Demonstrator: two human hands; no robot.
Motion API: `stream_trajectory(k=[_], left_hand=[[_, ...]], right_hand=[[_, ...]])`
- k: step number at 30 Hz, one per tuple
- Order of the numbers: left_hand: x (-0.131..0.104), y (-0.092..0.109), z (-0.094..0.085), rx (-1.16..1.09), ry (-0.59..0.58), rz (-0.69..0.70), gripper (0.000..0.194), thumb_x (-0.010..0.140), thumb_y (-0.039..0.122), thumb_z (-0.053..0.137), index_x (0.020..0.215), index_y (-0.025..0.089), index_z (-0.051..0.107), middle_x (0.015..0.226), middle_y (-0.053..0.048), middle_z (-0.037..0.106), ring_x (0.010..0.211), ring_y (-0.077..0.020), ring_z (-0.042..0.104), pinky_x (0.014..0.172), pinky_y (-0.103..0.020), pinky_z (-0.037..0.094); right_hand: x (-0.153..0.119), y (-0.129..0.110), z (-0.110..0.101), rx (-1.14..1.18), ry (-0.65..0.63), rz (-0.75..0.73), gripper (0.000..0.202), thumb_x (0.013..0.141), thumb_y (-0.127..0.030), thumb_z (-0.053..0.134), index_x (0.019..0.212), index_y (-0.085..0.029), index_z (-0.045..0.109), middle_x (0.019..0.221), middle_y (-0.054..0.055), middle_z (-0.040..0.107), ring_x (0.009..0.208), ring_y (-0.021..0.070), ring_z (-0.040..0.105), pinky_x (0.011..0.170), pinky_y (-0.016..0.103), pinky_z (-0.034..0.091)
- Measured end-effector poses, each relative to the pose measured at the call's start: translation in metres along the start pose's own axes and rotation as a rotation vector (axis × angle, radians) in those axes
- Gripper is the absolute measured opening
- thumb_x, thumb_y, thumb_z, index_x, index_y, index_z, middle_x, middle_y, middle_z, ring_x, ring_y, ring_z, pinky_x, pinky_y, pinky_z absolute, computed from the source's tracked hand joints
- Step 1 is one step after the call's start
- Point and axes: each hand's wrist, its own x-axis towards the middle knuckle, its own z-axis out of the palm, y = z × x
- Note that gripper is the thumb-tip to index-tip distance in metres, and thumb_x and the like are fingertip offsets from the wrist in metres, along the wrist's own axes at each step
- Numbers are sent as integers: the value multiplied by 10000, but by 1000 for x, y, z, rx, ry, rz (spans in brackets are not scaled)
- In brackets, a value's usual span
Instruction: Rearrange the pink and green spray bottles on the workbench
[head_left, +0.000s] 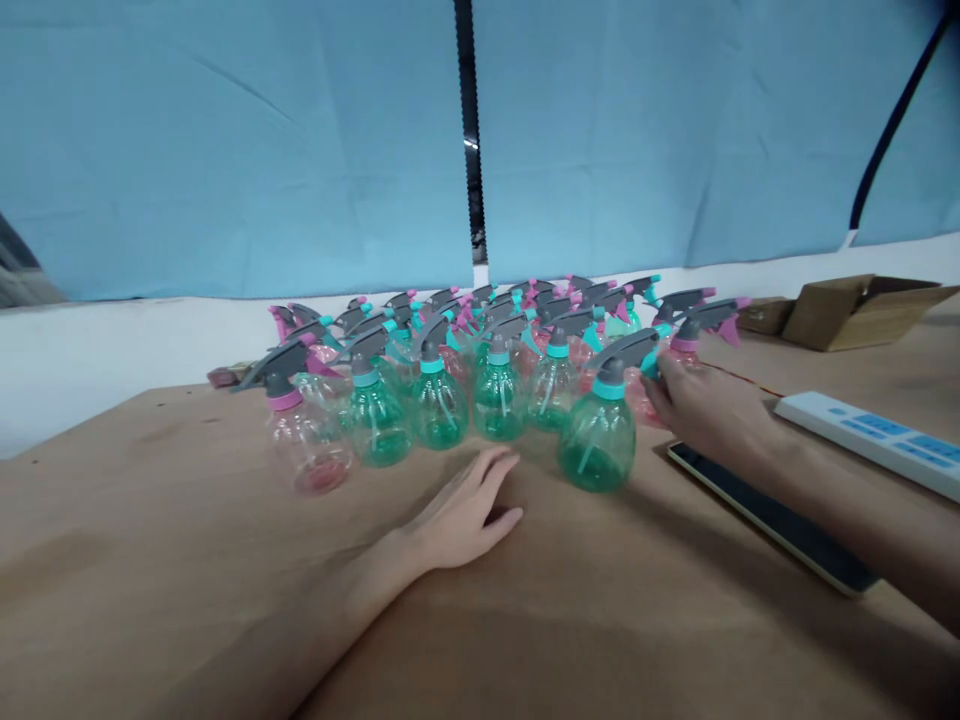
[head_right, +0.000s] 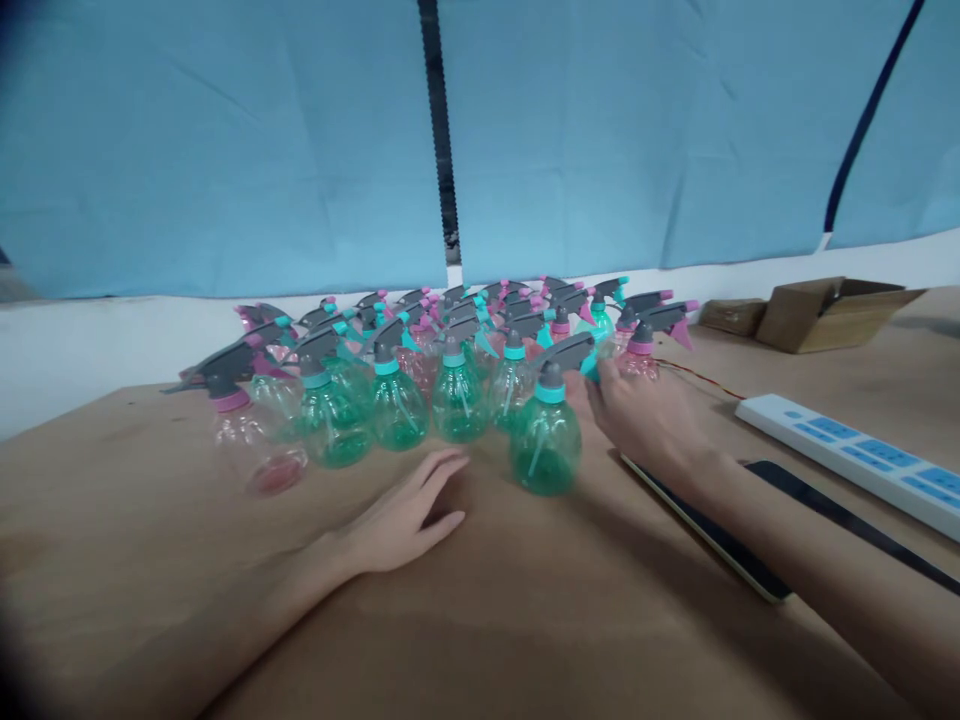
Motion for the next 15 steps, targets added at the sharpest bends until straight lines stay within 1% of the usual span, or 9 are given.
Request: stream_trajectory(k=[2,3,5,7,9,12,14,15], left_hand=[[-1,1,-1,-42,21,21,634,846,389,475,1372,172,194,1440,-146,210,1308,-265,278,1057,-440,300],[-1,0,-1,-62,38,44,686,837,405,490,1384,173,147,1446,-153,192,1321,-268,251,1066,-446,284],[-1,0,-1,-105,107,89,760,819,421,519,1392,171,87,1437,-167,202,1329,-276,229,1076,-456,261],[-2,-2,0,-144,201,114,811,792,424,557,1390,171,70,1420,-176,233,1321,-295,241,1073,-472,259],[-2,-3,1,-172,279,119,846,765,416,590,1389,177,72,1410,-177,256,1304,-318,269,1061,-489,272],[-3,-4,2,-205,337,117,871,746,388,608,1393,179,64,1407,-179,270,1289,-336,294,1044,-498,291],[-3,-5,3,-226,353,125,872,738,370,611,1395,180,70,1405,-178,276,1285,-341,299,1043,-499,289],[-4,-5,3,-239,359,132,872,732,366,616,1394,181,80,1404,-177,281,1283,-345,301,1044,-500,285]], right_hand=[[-7,-18,-5,-4,63,-46,318,926,-330,292,1003,-111,510,711,125,638,611,258,593,484,284,241],[-10,-27,-6,19,88,-72,314,922,-329,296,987,-121,522,688,110,635,581,244,587,478,278,235],[-15,-44,-7,100,111,-127,305,915,-318,300,945,-129,537,653,96,629,532,220,574,462,270,222],[-19,-57,-5,199,88,-180,300,916,-310,295,893,-137,540,667,93,637,522,205,577,454,267,222],[-24,-67,0,290,51,-234,276,915,-299,302,898,-150,534,691,80,646,547,198,590,459,263,240],[-33,-77,11,352,4,-302,218,891,-248,333,996,-170,508,665,41,639,534,190,587,463,261,257],[-40,-82,21,363,-17,-325,206,869,-193,338,997,-175,499,651,28,627,514,188,578,459,267,264],[-44,-84,26,378,-26,-338,195,862,-174,337,967,-178,501,668,30,624,528,188,581,461,269,278]])
